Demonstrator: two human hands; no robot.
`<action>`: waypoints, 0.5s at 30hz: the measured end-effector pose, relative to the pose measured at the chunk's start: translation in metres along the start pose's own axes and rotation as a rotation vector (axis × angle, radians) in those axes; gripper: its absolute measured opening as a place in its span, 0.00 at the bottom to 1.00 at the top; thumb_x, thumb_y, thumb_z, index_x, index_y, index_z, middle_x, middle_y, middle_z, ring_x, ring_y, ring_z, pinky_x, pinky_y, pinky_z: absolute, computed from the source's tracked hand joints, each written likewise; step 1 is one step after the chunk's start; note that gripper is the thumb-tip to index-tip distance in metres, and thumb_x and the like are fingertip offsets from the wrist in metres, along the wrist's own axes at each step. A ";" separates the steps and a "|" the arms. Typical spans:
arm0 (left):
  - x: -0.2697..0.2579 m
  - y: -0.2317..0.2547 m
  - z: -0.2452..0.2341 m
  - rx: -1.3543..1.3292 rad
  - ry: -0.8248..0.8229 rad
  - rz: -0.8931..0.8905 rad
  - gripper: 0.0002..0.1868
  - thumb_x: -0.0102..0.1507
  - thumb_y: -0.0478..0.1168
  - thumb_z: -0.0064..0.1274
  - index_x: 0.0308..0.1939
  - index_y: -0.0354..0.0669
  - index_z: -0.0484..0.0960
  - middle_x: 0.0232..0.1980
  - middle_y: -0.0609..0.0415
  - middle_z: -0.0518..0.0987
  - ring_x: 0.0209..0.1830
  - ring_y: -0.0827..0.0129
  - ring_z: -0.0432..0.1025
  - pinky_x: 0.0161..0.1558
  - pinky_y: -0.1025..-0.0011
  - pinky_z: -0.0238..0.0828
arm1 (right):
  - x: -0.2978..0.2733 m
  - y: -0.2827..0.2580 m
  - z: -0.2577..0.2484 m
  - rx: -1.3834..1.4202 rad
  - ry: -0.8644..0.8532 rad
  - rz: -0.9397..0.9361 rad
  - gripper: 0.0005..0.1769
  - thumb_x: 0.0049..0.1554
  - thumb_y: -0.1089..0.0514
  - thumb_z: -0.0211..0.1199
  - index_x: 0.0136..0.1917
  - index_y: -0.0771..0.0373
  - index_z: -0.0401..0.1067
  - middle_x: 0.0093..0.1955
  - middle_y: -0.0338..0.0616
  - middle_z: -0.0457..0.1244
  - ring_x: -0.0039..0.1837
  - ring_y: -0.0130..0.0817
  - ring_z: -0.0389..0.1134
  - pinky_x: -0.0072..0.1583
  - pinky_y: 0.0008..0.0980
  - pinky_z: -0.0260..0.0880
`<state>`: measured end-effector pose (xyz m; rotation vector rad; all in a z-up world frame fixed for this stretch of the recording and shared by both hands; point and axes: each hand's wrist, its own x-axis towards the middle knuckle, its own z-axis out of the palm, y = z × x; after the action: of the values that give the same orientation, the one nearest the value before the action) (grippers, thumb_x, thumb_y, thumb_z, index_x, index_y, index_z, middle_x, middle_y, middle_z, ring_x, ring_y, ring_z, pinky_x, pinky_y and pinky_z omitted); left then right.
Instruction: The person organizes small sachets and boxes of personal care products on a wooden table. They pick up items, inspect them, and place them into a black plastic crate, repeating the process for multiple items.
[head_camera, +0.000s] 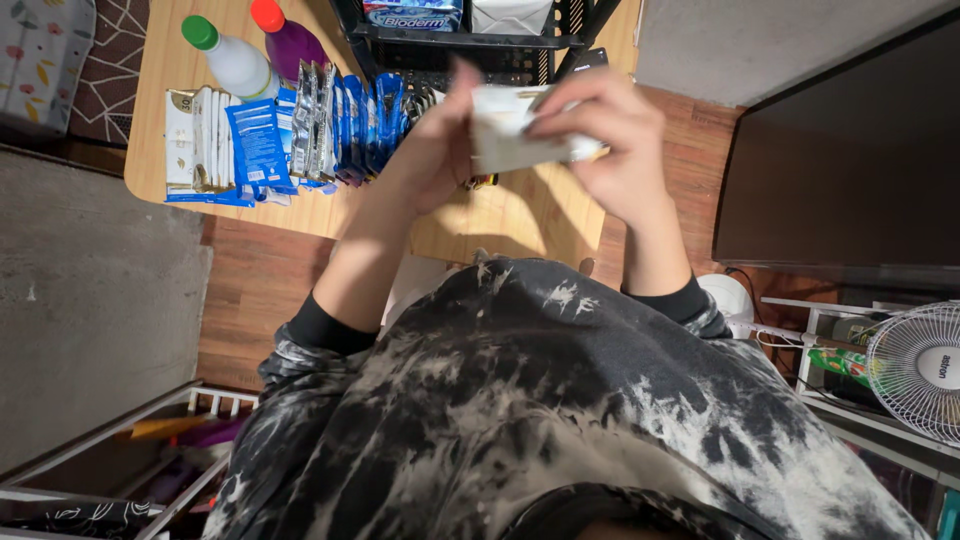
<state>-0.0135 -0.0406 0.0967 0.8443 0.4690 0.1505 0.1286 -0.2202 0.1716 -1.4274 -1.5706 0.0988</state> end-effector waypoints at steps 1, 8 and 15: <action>0.000 -0.001 -0.001 -0.046 -0.102 0.109 0.19 0.68 0.48 0.53 0.56 0.40 0.76 0.53 0.50 0.81 0.51 0.67 0.78 0.54 0.65 0.78 | -0.002 -0.002 -0.003 -0.020 -0.115 0.010 0.16 0.49 0.63 0.67 0.53 0.60 0.81 0.60 0.44 0.68 0.64 0.38 0.68 0.66 0.35 0.71; -0.011 0.002 -0.001 0.290 -0.051 0.414 0.16 0.69 0.37 0.55 0.59 0.35 0.77 0.53 0.51 0.84 0.51 0.71 0.79 0.55 0.71 0.80 | 0.003 0.017 0.008 0.457 0.074 0.186 0.39 0.57 0.55 0.70 0.77 0.58 0.57 0.78 0.37 0.56 0.79 0.28 0.57 0.74 0.31 0.63; -0.025 0.007 0.038 0.767 0.445 1.019 0.20 0.62 0.39 0.67 0.52 0.37 0.74 0.43 0.51 0.78 0.43 0.70 0.74 0.45 0.74 0.73 | -0.010 0.042 0.035 0.480 0.106 0.443 0.15 0.67 0.60 0.67 0.63 0.68 0.72 0.57 0.42 0.69 0.56 0.25 0.70 0.59 0.27 0.73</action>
<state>-0.0179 -0.0698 0.1325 1.7715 0.4721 1.1701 0.1334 -0.1976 0.1214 -1.3383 -1.0292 0.6098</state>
